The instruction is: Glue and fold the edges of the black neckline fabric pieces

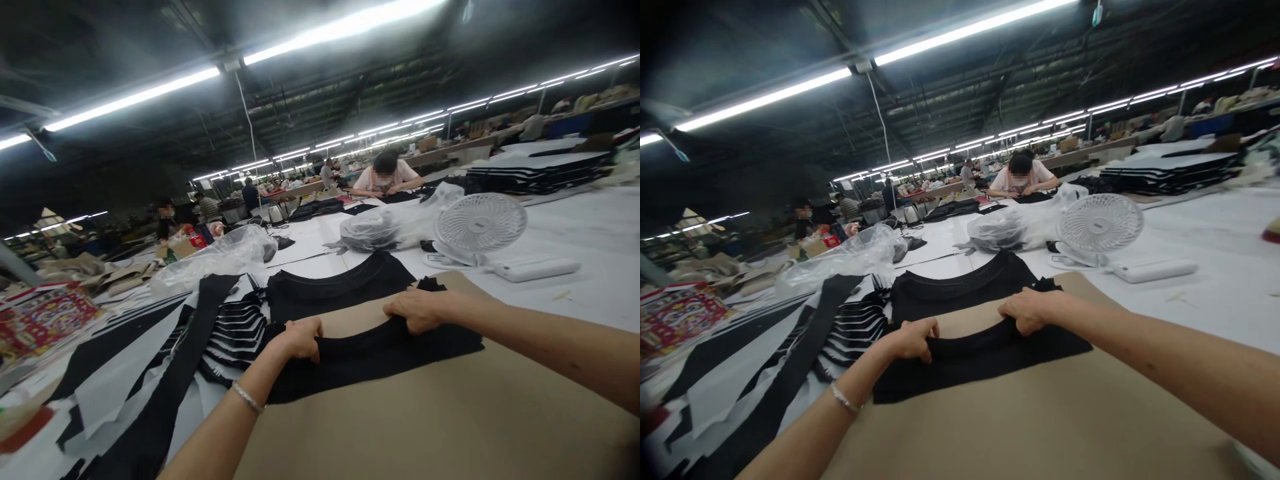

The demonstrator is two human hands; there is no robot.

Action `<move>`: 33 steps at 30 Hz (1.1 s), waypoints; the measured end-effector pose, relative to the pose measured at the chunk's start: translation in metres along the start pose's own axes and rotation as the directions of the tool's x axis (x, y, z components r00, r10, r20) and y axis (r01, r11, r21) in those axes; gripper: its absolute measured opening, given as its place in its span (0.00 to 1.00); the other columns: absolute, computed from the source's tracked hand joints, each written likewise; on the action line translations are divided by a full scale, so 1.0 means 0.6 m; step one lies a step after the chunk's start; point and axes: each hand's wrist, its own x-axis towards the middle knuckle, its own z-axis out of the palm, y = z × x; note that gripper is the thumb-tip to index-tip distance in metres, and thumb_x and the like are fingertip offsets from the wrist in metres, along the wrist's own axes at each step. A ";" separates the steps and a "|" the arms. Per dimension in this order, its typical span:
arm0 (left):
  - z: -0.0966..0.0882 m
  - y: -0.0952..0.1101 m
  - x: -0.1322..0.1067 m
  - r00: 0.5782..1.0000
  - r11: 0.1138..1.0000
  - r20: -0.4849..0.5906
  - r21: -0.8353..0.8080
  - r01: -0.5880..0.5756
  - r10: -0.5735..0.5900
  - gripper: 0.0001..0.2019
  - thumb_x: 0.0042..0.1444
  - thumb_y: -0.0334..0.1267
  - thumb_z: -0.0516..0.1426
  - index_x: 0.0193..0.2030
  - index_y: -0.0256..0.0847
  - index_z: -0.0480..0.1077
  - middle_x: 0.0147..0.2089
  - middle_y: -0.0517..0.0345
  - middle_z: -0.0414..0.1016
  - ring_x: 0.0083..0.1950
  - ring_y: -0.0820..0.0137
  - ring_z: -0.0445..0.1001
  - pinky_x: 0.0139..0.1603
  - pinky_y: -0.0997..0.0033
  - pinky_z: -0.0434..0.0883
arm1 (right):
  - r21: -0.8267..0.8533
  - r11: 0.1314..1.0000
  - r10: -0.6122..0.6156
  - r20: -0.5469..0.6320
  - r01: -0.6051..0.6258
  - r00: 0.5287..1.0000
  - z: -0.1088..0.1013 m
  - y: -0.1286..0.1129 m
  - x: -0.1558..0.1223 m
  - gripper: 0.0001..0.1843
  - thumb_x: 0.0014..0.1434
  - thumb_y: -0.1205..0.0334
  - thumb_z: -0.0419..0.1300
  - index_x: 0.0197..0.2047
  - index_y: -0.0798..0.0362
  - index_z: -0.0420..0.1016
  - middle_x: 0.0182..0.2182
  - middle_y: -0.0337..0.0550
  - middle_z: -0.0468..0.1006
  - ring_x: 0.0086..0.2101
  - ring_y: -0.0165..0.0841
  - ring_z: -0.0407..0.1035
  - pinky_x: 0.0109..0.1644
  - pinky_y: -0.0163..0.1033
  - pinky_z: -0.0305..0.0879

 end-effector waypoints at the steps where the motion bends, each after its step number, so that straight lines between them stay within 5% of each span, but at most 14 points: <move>1: -0.003 0.002 -0.002 1.000 1.000 0.013 0.004 -0.008 0.008 0.18 0.60 0.45 0.58 0.54 0.39 0.67 0.53 0.52 0.71 0.53 0.62 0.71 0.56 0.50 0.68 | -0.003 1.000 -0.006 -0.001 0.006 1.000 -0.002 0.001 -0.002 0.22 0.41 0.75 0.58 0.41 0.48 0.75 0.36 0.44 0.78 0.38 0.44 0.72 0.48 0.54 0.60; 7: -0.040 -0.003 0.020 1.000 0.998 -0.018 0.056 0.011 -0.010 0.16 0.61 0.45 0.58 0.51 0.38 0.69 0.52 0.52 0.72 0.52 0.62 0.72 0.54 0.51 0.70 | -0.068 0.997 0.022 -0.080 -0.027 0.997 -0.030 0.026 0.023 0.16 0.47 0.73 0.59 0.40 0.52 0.77 0.31 0.43 0.77 0.37 0.42 0.72 0.49 0.53 0.59; 12: -0.082 -0.039 0.079 0.972 0.985 -0.198 0.084 0.148 -0.129 0.17 0.62 0.44 0.57 0.54 0.38 0.67 0.54 0.51 0.70 0.52 0.62 0.71 0.53 0.52 0.71 | -0.121 0.988 0.082 -0.149 -0.100 0.985 -0.056 0.050 0.085 0.14 0.62 0.54 0.61 0.45 0.55 0.73 0.41 0.44 0.75 0.42 0.39 0.70 0.52 0.54 0.62; 15: -0.090 -0.060 0.109 0.920 0.970 -0.343 0.080 0.228 -0.188 0.17 0.62 0.44 0.57 0.54 0.38 0.67 0.54 0.50 0.70 0.52 0.62 0.71 0.53 0.52 0.71 | -0.147 0.980 0.101 -0.196 -0.131 0.975 -0.061 0.059 0.128 0.15 0.64 0.52 0.60 0.46 0.55 0.73 0.44 0.45 0.74 0.44 0.39 0.69 0.52 0.53 0.64; 19: -0.062 -0.061 0.128 0.786 0.953 -0.577 0.042 0.301 -0.223 0.19 0.62 0.45 0.57 0.57 0.39 0.66 0.60 0.49 0.66 0.60 0.57 0.66 0.60 0.44 0.64 | -0.162 0.974 0.100 -0.326 -0.159 0.940 -0.051 0.070 0.168 0.13 0.63 0.55 0.60 0.47 0.55 0.72 0.46 0.45 0.73 0.47 0.41 0.67 0.55 0.56 0.60; 22: -0.018 -0.037 0.133 0.705 0.966 -0.689 0.023 0.258 -0.172 0.22 0.64 0.40 0.52 0.64 0.40 0.59 0.67 0.47 0.58 0.68 0.57 0.56 0.69 0.45 0.49 | -0.155 0.976 0.064 -0.472 -0.154 0.880 -0.029 0.070 0.177 0.14 0.60 0.66 0.59 0.50 0.57 0.71 0.49 0.52 0.71 0.52 0.47 0.62 0.60 0.61 0.47; 26: 0.042 -0.008 0.151 0.712 0.995 -0.701 0.043 0.092 -0.035 0.32 0.64 0.48 0.49 0.71 0.44 0.45 0.74 0.54 0.43 0.74 0.62 0.40 0.72 0.55 0.39 | -0.168 0.985 -0.069 -0.566 -0.033 0.821 0.014 0.055 0.172 0.26 0.56 0.74 0.54 0.58 0.55 0.67 0.56 0.55 0.68 0.57 0.46 0.57 0.64 0.58 0.36; 33: 0.077 -0.018 0.199 0.747 0.999 -0.664 -0.010 0.034 -0.032 0.31 0.66 0.54 0.42 0.72 0.48 0.42 0.75 0.56 0.41 0.74 0.60 0.37 0.71 0.46 0.38 | -0.164 0.985 -0.136 -0.582 0.048 0.802 0.079 0.052 0.181 0.28 0.66 0.62 0.49 0.68 0.48 0.55 0.65 0.48 0.60 0.64 0.47 0.49 0.65 0.63 0.34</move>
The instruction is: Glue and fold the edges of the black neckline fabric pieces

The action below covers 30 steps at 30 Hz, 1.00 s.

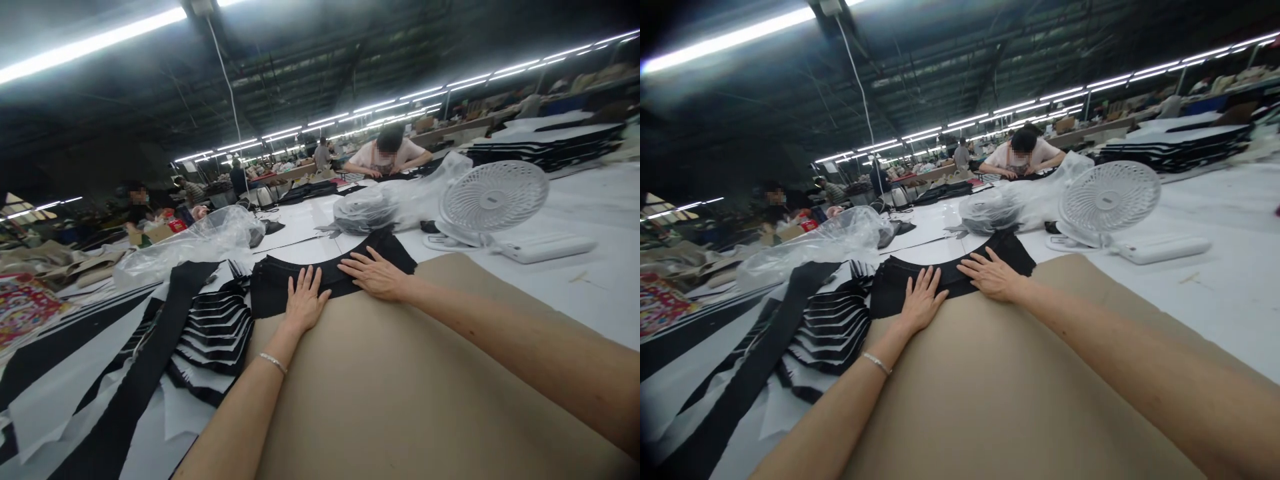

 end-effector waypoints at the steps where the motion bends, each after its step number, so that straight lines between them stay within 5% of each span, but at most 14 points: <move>1: 0.001 -0.001 0.001 1.000 1.000 0.001 -0.002 -0.003 0.003 0.31 0.66 0.54 0.42 0.72 0.49 0.42 0.75 0.57 0.41 0.74 0.61 0.37 0.71 0.46 0.37 | 0.004 1.000 0.013 0.000 -0.013 1.000 0.002 0.001 0.001 0.28 0.66 0.63 0.49 0.68 0.47 0.55 0.65 0.48 0.60 0.64 0.47 0.49 0.65 0.64 0.34; 4: 0.000 -0.001 -0.003 1.000 1.000 -0.027 -0.001 0.009 -0.009 0.30 0.66 0.54 0.42 0.72 0.50 0.42 0.75 0.58 0.41 0.74 0.61 0.37 0.71 0.45 0.37 | 0.009 0.999 0.042 -0.004 -0.041 0.999 -0.016 -0.006 0.001 0.30 0.64 0.68 0.48 0.68 0.48 0.54 0.65 0.49 0.60 0.64 0.47 0.48 0.65 0.65 0.35; 8: -0.022 0.006 -0.009 0.988 0.999 -0.146 -0.002 0.053 -0.053 0.28 0.67 0.49 0.43 0.71 0.48 0.46 0.74 0.57 0.43 0.74 0.63 0.39 0.71 0.47 0.37 | -0.004 0.999 0.040 0.003 -0.040 0.999 -0.104 -0.046 -0.051 0.31 0.60 0.74 0.48 0.66 0.53 0.57 0.63 0.54 0.61 0.63 0.48 0.49 0.64 0.63 0.41; 12: -0.073 0.041 -0.039 0.964 0.997 -0.256 -0.060 0.052 -0.066 0.22 0.63 0.40 0.49 0.64 0.50 0.62 0.69 0.58 0.59 0.71 0.67 0.52 0.71 0.58 0.45 | -0.015 1.000 0.009 0.119 -0.007 0.993 -0.245 -0.107 -0.226 0.22 0.59 0.73 0.50 0.56 0.51 0.68 0.49 0.48 0.74 0.49 0.36 0.67 0.58 0.46 0.57; 14: -0.091 0.066 -0.069 0.946 0.989 -0.309 -0.132 0.060 -0.099 0.22 0.62 0.36 0.48 0.62 0.47 0.64 0.66 0.52 0.63 0.69 0.62 0.57 0.70 0.54 0.50 | 0.008 0.999 0.047 0.230 -0.050 0.972 -0.324 -0.140 -0.347 0.16 0.60 0.70 0.52 0.50 0.49 0.71 0.42 0.44 0.75 0.42 0.33 0.69 0.52 0.40 0.61; 16: -0.088 0.094 -0.093 0.932 0.973 -0.341 -0.226 0.042 -0.119 0.24 0.61 0.37 0.44 0.64 0.40 0.60 0.64 0.44 0.65 0.67 0.53 0.59 0.66 0.43 0.54 | 0.044 0.978 0.173 0.368 -0.203 0.913 -0.400 -0.171 -0.471 0.11 0.62 0.67 0.52 0.45 0.49 0.72 0.38 0.42 0.74 0.38 0.34 0.69 0.48 0.41 0.62; 18: -0.070 0.135 -0.107 0.935 0.945 -0.356 -0.309 -0.108 -0.009 0.23 0.62 0.44 0.42 0.64 0.51 0.56 0.62 0.58 0.69 0.64 0.51 0.62 0.60 0.41 0.62 | 0.022 0.903 0.372 0.461 -0.430 0.805 -0.470 -0.198 -0.592 0.10 0.63 0.65 0.52 0.44 0.49 0.72 0.37 0.42 0.74 0.37 0.35 0.69 0.46 0.42 0.61; 20: -0.058 0.205 -0.128 0.923 0.875 -0.372 -0.410 -0.258 0.098 0.20 0.62 0.49 0.42 0.59 0.56 0.61 0.56 0.64 0.72 0.59 0.53 0.68 0.57 0.44 0.67 | -0.057 0.774 0.579 0.469 -0.631 0.667 -0.531 -0.227 -0.708 0.10 0.64 0.64 0.52 0.44 0.49 0.73 0.39 0.43 0.74 0.37 0.36 0.70 0.44 0.42 0.62; 22: -0.071 0.301 -0.177 0.918 0.772 -0.286 -0.505 -0.387 0.274 0.19 0.61 0.52 0.45 0.54 0.52 0.65 0.53 0.56 0.73 0.53 0.55 0.73 0.53 0.50 0.71 | -0.111 0.642 0.715 0.443 -0.759 0.541 -0.580 -0.266 -0.811 0.10 0.64 0.63 0.52 0.45 0.50 0.72 0.40 0.45 0.74 0.38 0.37 0.70 0.42 0.41 0.63; 25: -0.139 0.468 -0.289 0.800 0.522 -0.262 -0.641 -0.562 0.539 0.17 0.60 0.49 0.47 0.51 0.52 0.69 0.51 0.56 0.75 0.53 0.59 0.74 0.55 0.58 0.71 | -0.120 0.499 0.807 0.424 -0.858 0.410 -0.624 -0.341 -0.925 0.08 0.64 0.62 0.52 0.42 0.50 0.73 0.38 0.44 0.75 0.38 0.38 0.71 0.41 0.40 0.64; 30: -0.258 0.692 -0.475 0.420 0.177 -0.211 -0.678 -0.713 0.883 0.22 0.62 0.34 0.44 0.62 0.48 0.64 0.59 0.55 0.71 0.64 0.63 0.63 0.66 0.59 0.61 | -0.042 0.413 0.831 0.428 -0.910 0.357 -0.624 -0.462 -1.023 0.09 0.63 0.60 0.56 0.46 0.48 0.73 0.42 0.42 0.75 0.41 0.39 0.70 0.44 0.43 0.64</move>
